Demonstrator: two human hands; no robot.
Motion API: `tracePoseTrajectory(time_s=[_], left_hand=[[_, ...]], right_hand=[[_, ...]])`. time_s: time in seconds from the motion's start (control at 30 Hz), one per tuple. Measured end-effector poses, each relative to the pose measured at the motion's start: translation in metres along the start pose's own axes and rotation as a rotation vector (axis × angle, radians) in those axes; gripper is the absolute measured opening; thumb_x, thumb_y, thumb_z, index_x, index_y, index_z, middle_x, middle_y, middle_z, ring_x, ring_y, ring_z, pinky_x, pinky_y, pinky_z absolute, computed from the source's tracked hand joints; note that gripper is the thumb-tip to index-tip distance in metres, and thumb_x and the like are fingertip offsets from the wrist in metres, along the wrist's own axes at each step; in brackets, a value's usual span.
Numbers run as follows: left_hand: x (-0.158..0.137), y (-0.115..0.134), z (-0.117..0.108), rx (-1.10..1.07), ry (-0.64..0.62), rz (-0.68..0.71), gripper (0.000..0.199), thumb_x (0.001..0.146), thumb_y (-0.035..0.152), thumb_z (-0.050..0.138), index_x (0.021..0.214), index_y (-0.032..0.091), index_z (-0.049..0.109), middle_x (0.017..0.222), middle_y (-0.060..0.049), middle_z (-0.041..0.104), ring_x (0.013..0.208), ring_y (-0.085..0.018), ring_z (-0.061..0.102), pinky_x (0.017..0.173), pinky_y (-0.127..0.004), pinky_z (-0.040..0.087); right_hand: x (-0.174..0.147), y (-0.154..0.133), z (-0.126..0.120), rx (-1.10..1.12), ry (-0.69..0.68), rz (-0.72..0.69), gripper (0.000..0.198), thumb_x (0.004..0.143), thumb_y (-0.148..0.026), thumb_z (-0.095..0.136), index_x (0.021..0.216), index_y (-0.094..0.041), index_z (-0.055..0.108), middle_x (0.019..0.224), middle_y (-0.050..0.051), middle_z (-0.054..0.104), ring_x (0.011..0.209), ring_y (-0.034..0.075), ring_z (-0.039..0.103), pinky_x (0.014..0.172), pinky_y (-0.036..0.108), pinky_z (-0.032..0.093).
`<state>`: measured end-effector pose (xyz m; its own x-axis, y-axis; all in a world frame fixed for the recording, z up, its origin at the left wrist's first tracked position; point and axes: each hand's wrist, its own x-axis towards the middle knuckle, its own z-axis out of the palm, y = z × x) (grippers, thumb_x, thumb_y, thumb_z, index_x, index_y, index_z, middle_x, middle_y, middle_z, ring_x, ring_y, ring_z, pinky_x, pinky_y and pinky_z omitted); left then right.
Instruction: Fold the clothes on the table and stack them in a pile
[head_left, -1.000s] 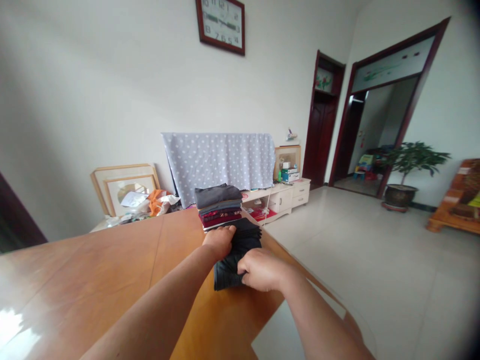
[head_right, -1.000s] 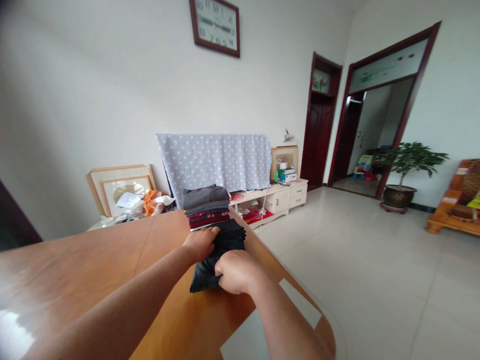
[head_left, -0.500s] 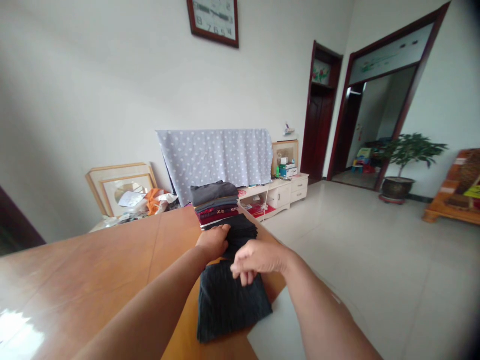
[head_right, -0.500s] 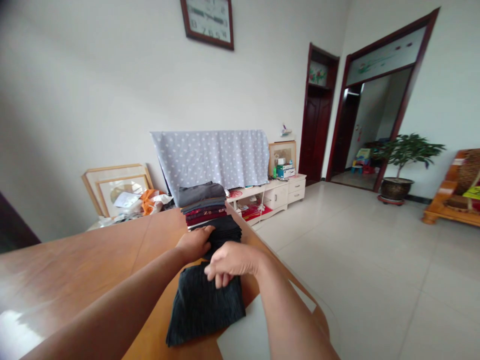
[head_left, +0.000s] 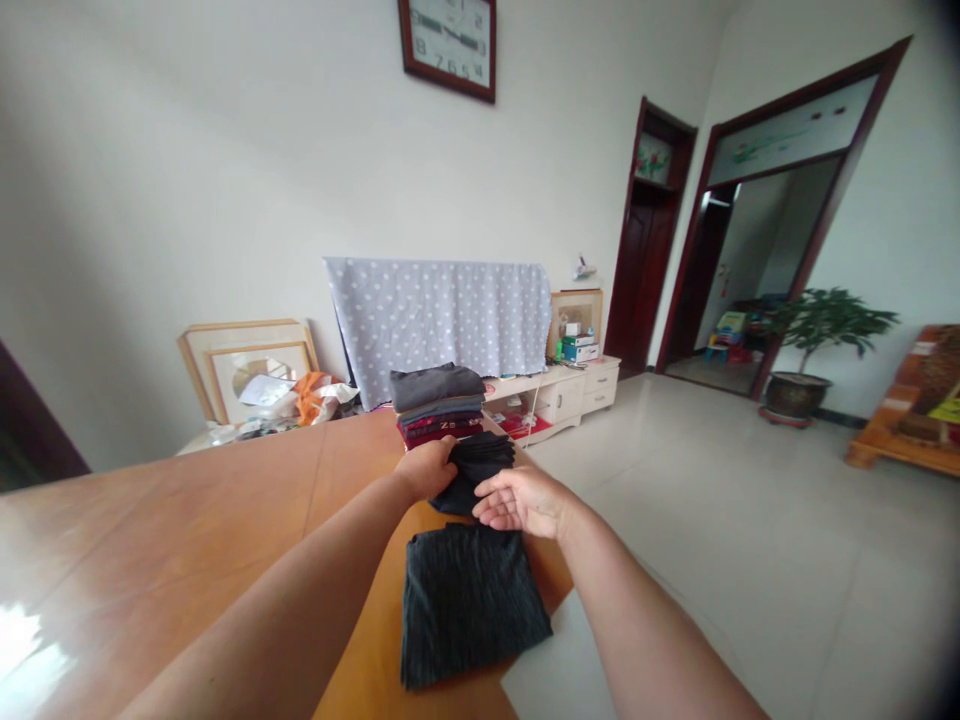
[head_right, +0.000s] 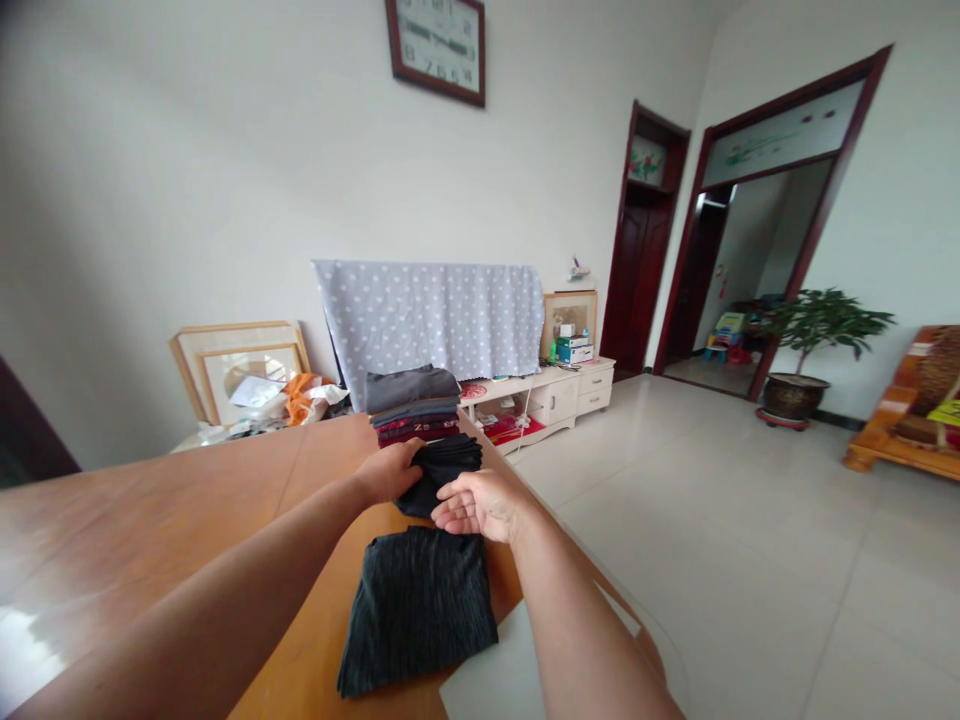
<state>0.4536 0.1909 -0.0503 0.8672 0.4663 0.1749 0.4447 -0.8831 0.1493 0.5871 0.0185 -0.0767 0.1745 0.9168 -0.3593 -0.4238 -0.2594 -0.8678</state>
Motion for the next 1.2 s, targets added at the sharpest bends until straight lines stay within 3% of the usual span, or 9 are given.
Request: tracePoseTrajectory(time_s=[0.13,0.4,0.47,0.57,0.67,0.77,0.97,1.1,1.2], left_hand=[[0.0,-0.004,-0.011,-0.028,0.015,0.029,0.047,0.08,0.015,0.054,0.127,0.022,0.059,0.122,-0.007,0.07,0.112,-0.023,0.065,0.094,-0.029,0.049],[-0.011,0.001,-0.042,-0.04,0.006,0.052,0.051,0.083,0.017,0.054,0.133,0.022,0.057,0.124,-0.007,0.069,0.114,-0.024,0.064,0.097,-0.03,0.047],[-0.014,0.006,-0.049,-0.001,0.002,0.028,0.049,0.084,0.02,0.055,0.133,0.022,0.056,0.121,-0.008,0.07,0.112,-0.024,0.065,0.095,-0.03,0.048],[-0.02,0.014,-0.057,0.098,0.02,0.039,0.047,0.087,0.022,0.053,0.133,0.022,0.054,0.119,-0.01,0.07,0.108,-0.026,0.066,0.091,-0.034,0.05],[-0.031,0.025,-0.056,0.185,0.036,0.135,0.04,0.088,0.019,0.05,0.128,0.023,0.056,0.12,-0.01,0.068,0.111,-0.027,0.064,0.095,-0.038,0.049],[-0.044,0.035,-0.043,0.215,0.071,0.241,0.037,0.091,0.016,0.048,0.126,0.024,0.056,0.13,-0.011,0.064,0.121,-0.027,0.058,0.103,-0.041,0.045],[-0.068,0.041,-0.009,0.16,0.081,0.233,0.043,0.093,0.016,0.047,0.135,0.023,0.052,0.15,-0.013,0.049,0.129,-0.028,0.053,0.105,-0.044,0.044],[-0.075,0.043,0.002,0.087,0.04,0.237,0.043,0.094,0.016,0.046,0.136,0.025,0.053,0.149,-0.011,0.051,0.13,-0.027,0.053,0.106,-0.043,0.043],[-0.079,0.045,0.008,0.032,0.043,0.267,0.041,0.095,0.018,0.045,0.135,0.025,0.055,0.15,-0.011,0.051,0.133,-0.028,0.05,0.109,-0.045,0.041]], right_hand=[[0.002,0.003,0.0,-0.019,-0.009,0.045,0.02,0.088,-0.022,0.06,0.103,-0.008,0.062,0.084,0.017,0.074,0.07,0.021,0.075,0.062,0.029,0.062],[0.023,0.011,0.007,0.404,0.105,-0.103,0.021,0.094,-0.021,0.051,0.114,-0.012,0.051,0.108,0.019,0.065,0.089,0.024,0.075,0.078,0.039,0.063],[0.024,0.009,0.01,0.522,0.109,-0.174,0.024,0.096,-0.028,0.048,0.112,-0.011,0.052,0.108,0.02,0.065,0.096,0.025,0.073,0.083,0.039,0.062],[0.022,0.004,0.014,0.641,0.022,-0.312,0.043,0.097,-0.051,0.045,0.115,-0.013,0.057,0.111,0.019,0.067,0.108,0.026,0.069,0.09,0.041,0.06],[0.019,-0.001,0.018,0.672,-0.057,-0.418,0.058,0.093,-0.066,0.043,0.121,-0.019,0.06,0.117,0.014,0.069,0.113,0.026,0.066,0.092,0.042,0.058],[0.018,-0.003,0.019,0.676,-0.048,-0.461,0.047,0.094,-0.056,0.048,0.12,-0.02,0.062,0.114,0.01,0.072,0.107,0.024,0.068,0.092,0.041,0.058],[0.017,-0.001,0.005,0.541,0.086,-0.256,0.024,0.089,-0.027,0.053,0.107,-0.016,0.066,0.092,0.008,0.075,0.087,0.022,0.071,0.082,0.04,0.059],[0.009,-0.004,-0.011,0.374,0.087,-0.101,0.029,0.09,-0.039,0.057,0.106,-0.016,0.064,0.09,0.01,0.075,0.086,0.024,0.071,0.081,0.046,0.058],[0.007,-0.004,-0.018,0.248,0.156,-0.037,0.027,0.086,-0.042,0.064,0.098,-0.017,0.064,0.083,0.007,0.074,0.08,0.022,0.071,0.078,0.041,0.058]])
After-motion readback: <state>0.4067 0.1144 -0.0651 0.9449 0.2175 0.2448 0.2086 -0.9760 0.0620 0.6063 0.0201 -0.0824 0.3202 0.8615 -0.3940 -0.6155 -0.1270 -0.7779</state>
